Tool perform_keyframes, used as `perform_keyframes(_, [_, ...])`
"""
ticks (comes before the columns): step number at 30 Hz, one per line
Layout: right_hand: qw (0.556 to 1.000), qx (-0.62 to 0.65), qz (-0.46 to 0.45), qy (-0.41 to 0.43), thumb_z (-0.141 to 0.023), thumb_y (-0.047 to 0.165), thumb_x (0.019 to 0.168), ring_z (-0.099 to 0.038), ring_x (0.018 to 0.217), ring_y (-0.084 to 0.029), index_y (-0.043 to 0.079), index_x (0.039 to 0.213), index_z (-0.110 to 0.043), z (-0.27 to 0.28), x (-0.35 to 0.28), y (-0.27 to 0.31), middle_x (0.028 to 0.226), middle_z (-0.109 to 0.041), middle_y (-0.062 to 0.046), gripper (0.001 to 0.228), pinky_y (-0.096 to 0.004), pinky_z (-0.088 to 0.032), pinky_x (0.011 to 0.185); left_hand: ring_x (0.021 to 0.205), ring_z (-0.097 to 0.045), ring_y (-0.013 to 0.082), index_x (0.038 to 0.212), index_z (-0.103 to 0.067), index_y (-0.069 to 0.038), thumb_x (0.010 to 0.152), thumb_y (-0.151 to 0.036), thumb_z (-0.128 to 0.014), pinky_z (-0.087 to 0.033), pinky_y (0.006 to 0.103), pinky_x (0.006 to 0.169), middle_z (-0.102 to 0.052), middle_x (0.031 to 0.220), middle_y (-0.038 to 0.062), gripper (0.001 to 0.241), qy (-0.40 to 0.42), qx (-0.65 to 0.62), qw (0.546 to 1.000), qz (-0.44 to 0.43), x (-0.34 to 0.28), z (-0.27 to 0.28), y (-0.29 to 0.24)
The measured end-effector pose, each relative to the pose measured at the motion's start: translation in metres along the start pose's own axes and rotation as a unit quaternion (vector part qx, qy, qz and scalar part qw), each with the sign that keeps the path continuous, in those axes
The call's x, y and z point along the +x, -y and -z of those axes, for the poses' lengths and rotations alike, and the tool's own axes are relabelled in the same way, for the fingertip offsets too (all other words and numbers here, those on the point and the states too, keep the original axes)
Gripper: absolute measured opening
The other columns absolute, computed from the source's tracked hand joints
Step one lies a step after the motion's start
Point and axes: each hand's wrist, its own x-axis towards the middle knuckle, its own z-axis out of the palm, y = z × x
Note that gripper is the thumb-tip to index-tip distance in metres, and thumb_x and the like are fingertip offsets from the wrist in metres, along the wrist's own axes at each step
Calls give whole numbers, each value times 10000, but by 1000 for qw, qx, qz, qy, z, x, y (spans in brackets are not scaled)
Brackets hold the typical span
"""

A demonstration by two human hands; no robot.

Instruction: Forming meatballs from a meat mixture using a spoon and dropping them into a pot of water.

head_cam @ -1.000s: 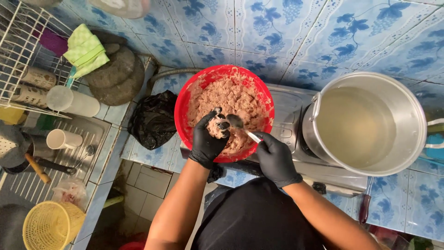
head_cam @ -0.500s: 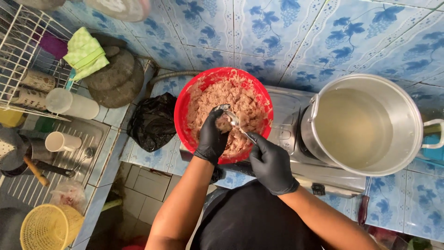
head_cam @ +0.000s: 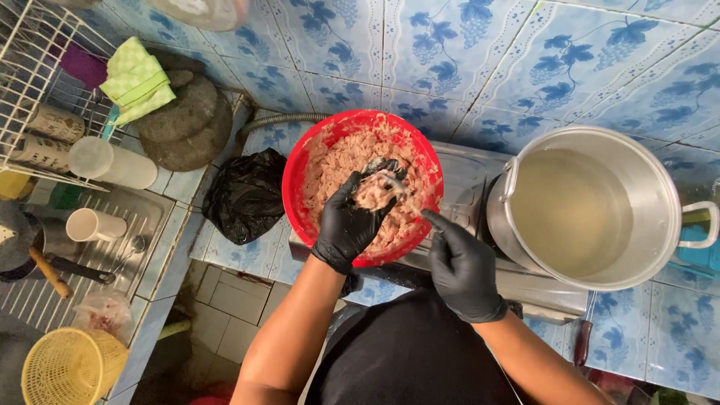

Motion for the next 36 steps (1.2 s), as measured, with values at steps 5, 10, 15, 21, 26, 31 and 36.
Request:
perform_keyframes(5, [999,-7,45,11,-591,-14,851,-603,518,-317,135,1145,-771,-6,-6,2,600,-565,-118,375,-380,-487,478,1251,-546,451,1327,-542,55,978,-186,-639,-516,586,1057,-550,1378,270,435,9,37,999,-29,-5,6,2])
perform_keyframes(10, [996,11,80,-22,-572,-15,872,-554,466,-286,85,1159,-763,3,2,11,592,-553,-85,358,-343,-470,445,1208,-566,455,1362,-522,32,953,-282,-681,-511,584,1034,-561,1376,250,539,4,52,998,-35,-10,1,1])
perform_keyframes(15, [991,-68,118,10,-601,4,835,-588,497,-321,152,1124,-767,-16,-2,-3,566,-545,-92,365,-394,-479,465,1125,-627,456,1343,-570,59,977,-339,-684,-579,596,964,-617,1275,280,552,77,56,995,-19,14,29,-12])
perform_keyframes(21, [994,11,107,-7,-580,12,868,-583,509,-350,106,1136,-769,-6,1,2,567,-513,-98,342,-378,-463,452,1170,-581,468,1377,-540,45,977,-343,-650,-515,603,1004,-542,1374,284,567,66,24,997,-17,-1,10,-5])
perform_keyframes(26, [991,-89,90,-32,-594,5,858,-609,556,-340,87,1234,-733,4,-4,2,605,-572,-97,409,-396,-506,520,1102,-626,399,1326,-584,53,1013,-334,-611,-539,496,1010,-583,1328,260,498,102,9,995,-10,-15,-19,13])
perform_keyframes(31, [992,-100,71,2,-583,-3,844,-631,583,-395,93,1256,-714,-5,-14,6,592,-581,-181,443,-472,-491,506,1064,-625,363,1277,-614,0,983,-463,-622,-526,487,972,-599,1292,224,548,124,49,991,-32,2,-21,17])
perform_keyframes(36, [994,-69,82,-33,-581,-20,850,-615,575,-366,97,1223,-741,7,-1,10,625,-557,-135,422,-427,-498,533,1165,-576,414,1337,-565,28,989,-406,-614,-472,526,1040,-537,1399,217,558,111,35,993,-13,10,-18,28])
